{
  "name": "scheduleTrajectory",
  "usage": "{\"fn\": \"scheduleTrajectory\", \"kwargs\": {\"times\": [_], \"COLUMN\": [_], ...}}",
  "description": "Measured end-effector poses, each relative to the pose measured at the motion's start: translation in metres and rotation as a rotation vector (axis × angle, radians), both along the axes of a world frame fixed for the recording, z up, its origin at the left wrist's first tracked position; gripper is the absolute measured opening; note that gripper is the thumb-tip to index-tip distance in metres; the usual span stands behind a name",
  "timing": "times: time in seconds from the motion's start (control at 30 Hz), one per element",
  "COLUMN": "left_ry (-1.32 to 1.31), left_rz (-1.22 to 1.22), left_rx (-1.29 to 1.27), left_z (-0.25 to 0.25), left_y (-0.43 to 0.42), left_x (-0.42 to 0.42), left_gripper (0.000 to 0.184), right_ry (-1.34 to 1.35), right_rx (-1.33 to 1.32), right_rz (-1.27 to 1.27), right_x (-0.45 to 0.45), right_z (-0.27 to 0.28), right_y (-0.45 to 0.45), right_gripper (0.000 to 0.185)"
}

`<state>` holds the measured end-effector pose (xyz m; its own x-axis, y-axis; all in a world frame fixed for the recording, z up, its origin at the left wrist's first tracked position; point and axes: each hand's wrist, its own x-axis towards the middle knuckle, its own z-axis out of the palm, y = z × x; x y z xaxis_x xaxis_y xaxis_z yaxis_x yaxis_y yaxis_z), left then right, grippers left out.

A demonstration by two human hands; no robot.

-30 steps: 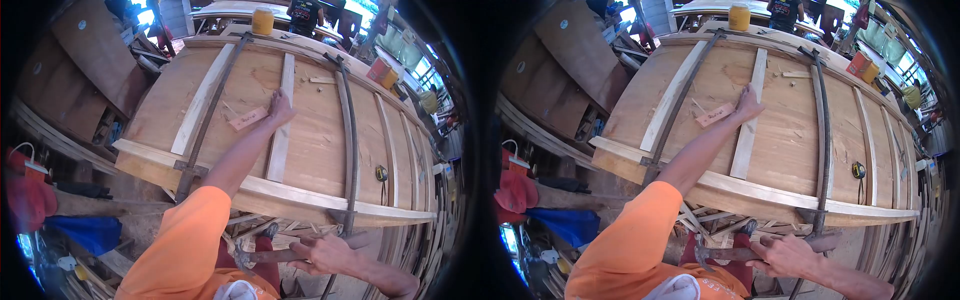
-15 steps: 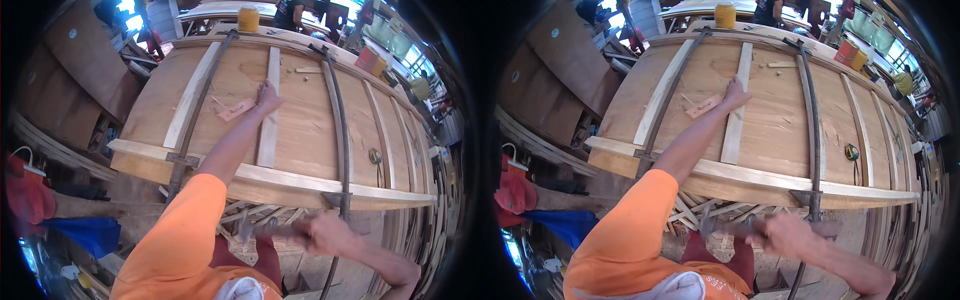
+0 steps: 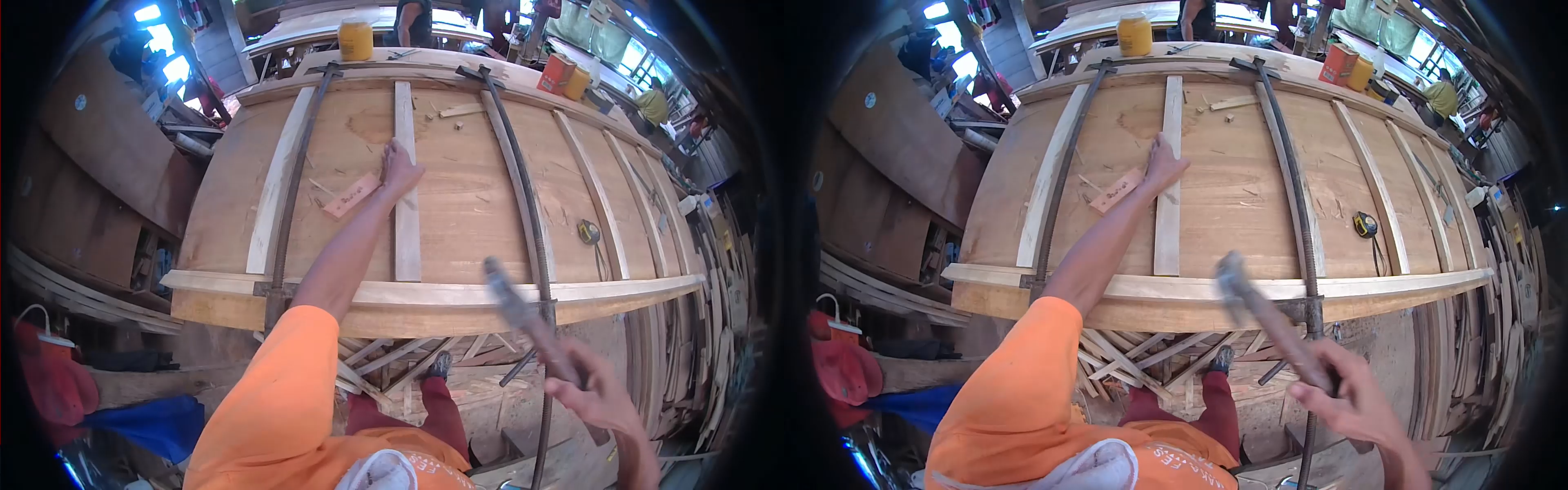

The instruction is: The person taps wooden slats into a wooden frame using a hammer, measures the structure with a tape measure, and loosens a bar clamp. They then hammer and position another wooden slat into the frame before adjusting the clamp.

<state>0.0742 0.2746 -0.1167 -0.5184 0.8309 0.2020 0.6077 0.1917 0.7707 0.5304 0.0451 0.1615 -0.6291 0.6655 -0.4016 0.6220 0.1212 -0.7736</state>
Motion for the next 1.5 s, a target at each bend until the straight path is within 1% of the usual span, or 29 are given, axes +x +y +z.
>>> {"fn": "scheduleTrajectory", "kwargs": {"times": [0.03,0.07,0.13,0.17,0.23,0.27,0.3,0.33,0.4,0.47,0.53,0.57,0.6,0.67,0.7,0.8,0.87,0.93,0.97,1.0,1.17,1.23,1.3,1.33,1.37,1.4,1.43,1.47,1.5], "left_ry": [-0.003,-0.004,0.255,0.261,0.618,0.625,0.314,-0.001,-0.026,0.146,0.135,0.118,0.112,-0.012,-0.016,0.088,0.163,0.054,0.174,0.29,0.239,0.248,0.366,0.368,0.417,0.46,0.361,0.283,0.114], "left_rz": [0.0,-0.004,0.142,0.134,0.233,0.224,-0.027,-0.271,-0.269,-0.204,-0.186,-0.162,-0.15,-0.344,-0.318,-0.23,-0.194,-0.219,-0.245,-0.276,-0.292,-0.304,-0.132,-0.163,-0.115,-0.08,-0.1,-0.063,-0.21], "left_rx": [-0.018,-0.018,-0.197,-0.189,0.226,0.235,0.042,-0.155,0.154,0.184,0.249,0.305,0.302,0.121,0.118,0.417,0.62,0.564,0.511,0.455,0.402,0.356,0.251,0.252,0.257,0.249,0.288,0.459,0.29], "left_z": [0.005,0.006,0.011,0.02,0.042,0.053,0.062,0.068,-0.002,-0.01,-0.02,-0.028,-0.012,0.042,0.034,-0.003,-0.02,-0.017,-0.019,-0.023,-0.024,-0.017,-0.021,-0.024,-0.025,-0.029,-0.029,-0.034,-0.012], "left_y": [-0.002,-0.003,0.0,-0.001,-0.006,-0.002,0.006,0.013,0.061,0.062,0.086,0.091,0.079,0.035,0.033,0.052,0.06,0.057,0.061,0.062,0.058,0.063,0.071,0.075,0.078,0.077,0.08,0.092,0.077], "left_x": [0.003,0.006,0.017,0.026,0.053,0.066,0.081,0.1,0.143,0.193,0.227,0.233,0.234,0.229,0.222,0.23,0.231,0.228,0.227,0.229,0.23,0.229,0.238,0.243,0.243,0.244,0.24,0.236,0.233], "left_gripper": [0.111,0.111,0.102,0.102,0.084,0.084,0.075,0.067,0.051,0.042,0.039,0.036,0.036,0.04,0.04,0.045,0.049,0.05,0.056,0.063,0.06,0.058,0.057,0.057,0.056,0.056,0.051,0.045,0.041], "right_ry": [0.092,0.091,0.156,0.132,0.114,0.092,0.052,0.06,0.153,-0.025,0.149,0.182,0.213,0.045,-0.003,-0.179,-0.2,-0.234,-0.223,-0.215,-0.066,0.164,0.206,0.242,0.23,0.092,-0.063,0.008,-0.217], "right_rx": [-0.069,-0.07,-0.159,-0.142,-0.112,-0.088,0.034,0.038,0.236,0.507,0.502,0.568,0.626,0.777,0.795,0.819,0.833,0.844,0.86,0.874,0.791,0.831,0.829,0.818,0.901,0.958,0.99,0.993,0.926], "right_rz": [-0.147,-0.151,-0.458,-0.489,-0.572,-0.653,-0.613,-0.625,-0.508,-0.288,-0.172,-0.094,-0.008,0.045,0.041,-0.062,-0.083,-0.113,-0.117,-0.124,-0.115,-0.11,-0.198,-0.271,-0.308,-0.294,-0.287,-0.213,-0.209], "right_x": [0.008,0.017,0.04,0.049,0.068,0.075,0.078,0.073,0.047,0.012,-0.033,-0.057,-0.083,-0.147,-0.175,-0.245,-0.267,-0.273,-0.275,-0.273,-0.239,-0.212,-0.181,-0.161,-0.146,-0.125,-0.101,-0.071,-0.052], "right_z": [0.003,0.002,-0.002,-0.003,-0.013,-0.019,-0.022,-0.021,-0.013,-0.004,-0.016,-0.04,-0.066,-0.092,-0.111,-0.161,-0.184,-0.195,-0.194,-0.195,-0.16,-0.144,-0.126,-0.119,-0.112,-0.116,-0.126,-0.145,-0.151], "right_y": [-0.004,-0.005,-0.007,-0.005,0.008,0.015,0.025,0.036,0.063,0.106,0.152,0.185,0.219,0.26,0.284,0.336,0.363,0.381,0.382,0.381,0.341,0.331,0.334,0.334,0.338,0.358,0.382,0.406,0.411], "right_gripper": [0.04,0.04,0.038,0.038,0.038,0.038,0.037,0.037,0.042,0.049,0.053,0.056,0.059,0.056,0.053,0.046,0.046,0.045,0.045,0.044,0.051,0.052,0.052,0.052,0.044,0.04,0.035,0.028,0.029]}}
